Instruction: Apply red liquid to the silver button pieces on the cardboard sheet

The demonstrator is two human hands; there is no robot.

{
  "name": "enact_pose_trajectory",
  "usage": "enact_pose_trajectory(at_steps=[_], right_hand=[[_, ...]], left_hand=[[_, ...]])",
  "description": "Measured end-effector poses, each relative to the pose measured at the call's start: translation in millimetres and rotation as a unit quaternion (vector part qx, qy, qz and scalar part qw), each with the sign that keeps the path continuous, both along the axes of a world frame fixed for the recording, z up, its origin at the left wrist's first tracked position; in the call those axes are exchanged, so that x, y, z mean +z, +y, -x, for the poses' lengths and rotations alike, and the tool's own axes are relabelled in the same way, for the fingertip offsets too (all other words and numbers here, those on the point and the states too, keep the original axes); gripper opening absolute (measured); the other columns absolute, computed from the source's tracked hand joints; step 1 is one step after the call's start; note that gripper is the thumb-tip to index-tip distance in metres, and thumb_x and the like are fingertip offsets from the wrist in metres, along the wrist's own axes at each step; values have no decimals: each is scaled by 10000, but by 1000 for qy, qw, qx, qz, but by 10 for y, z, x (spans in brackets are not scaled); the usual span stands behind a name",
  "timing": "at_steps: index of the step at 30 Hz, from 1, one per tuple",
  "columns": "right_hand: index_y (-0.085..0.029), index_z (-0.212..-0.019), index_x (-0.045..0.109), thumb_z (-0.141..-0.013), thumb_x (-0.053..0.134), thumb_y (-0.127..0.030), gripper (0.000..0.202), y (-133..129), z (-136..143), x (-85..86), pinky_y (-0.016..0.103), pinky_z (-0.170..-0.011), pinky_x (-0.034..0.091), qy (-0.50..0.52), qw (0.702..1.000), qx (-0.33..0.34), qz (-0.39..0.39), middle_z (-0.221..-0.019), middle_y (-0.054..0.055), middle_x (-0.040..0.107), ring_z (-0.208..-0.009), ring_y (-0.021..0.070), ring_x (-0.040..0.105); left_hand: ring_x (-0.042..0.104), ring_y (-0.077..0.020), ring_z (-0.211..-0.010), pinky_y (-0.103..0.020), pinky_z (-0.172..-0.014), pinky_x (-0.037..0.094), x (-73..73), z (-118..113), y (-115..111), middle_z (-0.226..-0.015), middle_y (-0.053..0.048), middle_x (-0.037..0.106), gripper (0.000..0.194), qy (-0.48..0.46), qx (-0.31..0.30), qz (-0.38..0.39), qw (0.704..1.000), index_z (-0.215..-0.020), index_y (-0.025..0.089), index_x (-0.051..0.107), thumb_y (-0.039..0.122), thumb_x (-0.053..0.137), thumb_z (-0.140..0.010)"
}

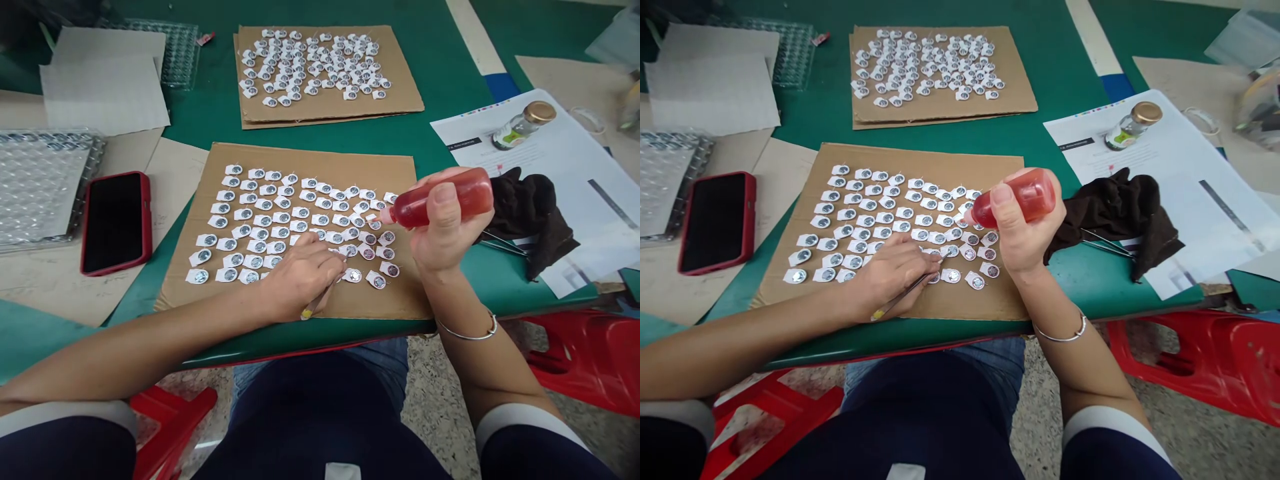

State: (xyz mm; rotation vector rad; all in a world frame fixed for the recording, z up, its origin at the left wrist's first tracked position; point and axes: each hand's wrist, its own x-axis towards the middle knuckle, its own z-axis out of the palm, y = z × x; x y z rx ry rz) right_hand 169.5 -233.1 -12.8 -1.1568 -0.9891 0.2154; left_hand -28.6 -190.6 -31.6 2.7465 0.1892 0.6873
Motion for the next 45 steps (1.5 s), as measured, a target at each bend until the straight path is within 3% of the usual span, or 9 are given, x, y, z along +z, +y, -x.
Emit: enact_pose_trajectory(at_steps=[7,13,18,45], right_hand=[[-213,-790,510,-750,620,-490,300,-26,58,18,261,-400,460,-10,999,22,47,-692,-15,530,-499,118,573],[-211,-783,528,-720,659,-485,310,-46,65,-65,304,-496,486,-127,983,30,130,-681,-17,553,-558,130,580],[-204,-776,551,-698,684,-465,303,-53,72,-69,315,-538,476,-205,966,13,156,-698,-16,591,-599,133,571],[-203,-821,562,-713,686,-415,268,-19,105,-85,340,-656,519,-213,964,16,156,-755,-7,622,-680,145,596]], left_hand=[[492,-147,-617,-328,-671,397,44,-44,-20,-639,-44,576,136,3,-18,-49,999,-692,126,517,45,447,-776],[526,-176,-651,-370,-694,446,63,-91,-143,-641,-71,596,210,-2,-9,-165,986,-682,115,524,59,417,-853],[542,-181,-655,-377,-712,454,58,-84,-208,-624,-73,594,175,11,-10,-210,978,-689,115,506,43,455,-840],[554,-186,-642,-375,-707,467,71,-82,-196,-629,-86,607,151,-2,-11,-214,977,-684,101,525,29,489,-812]])
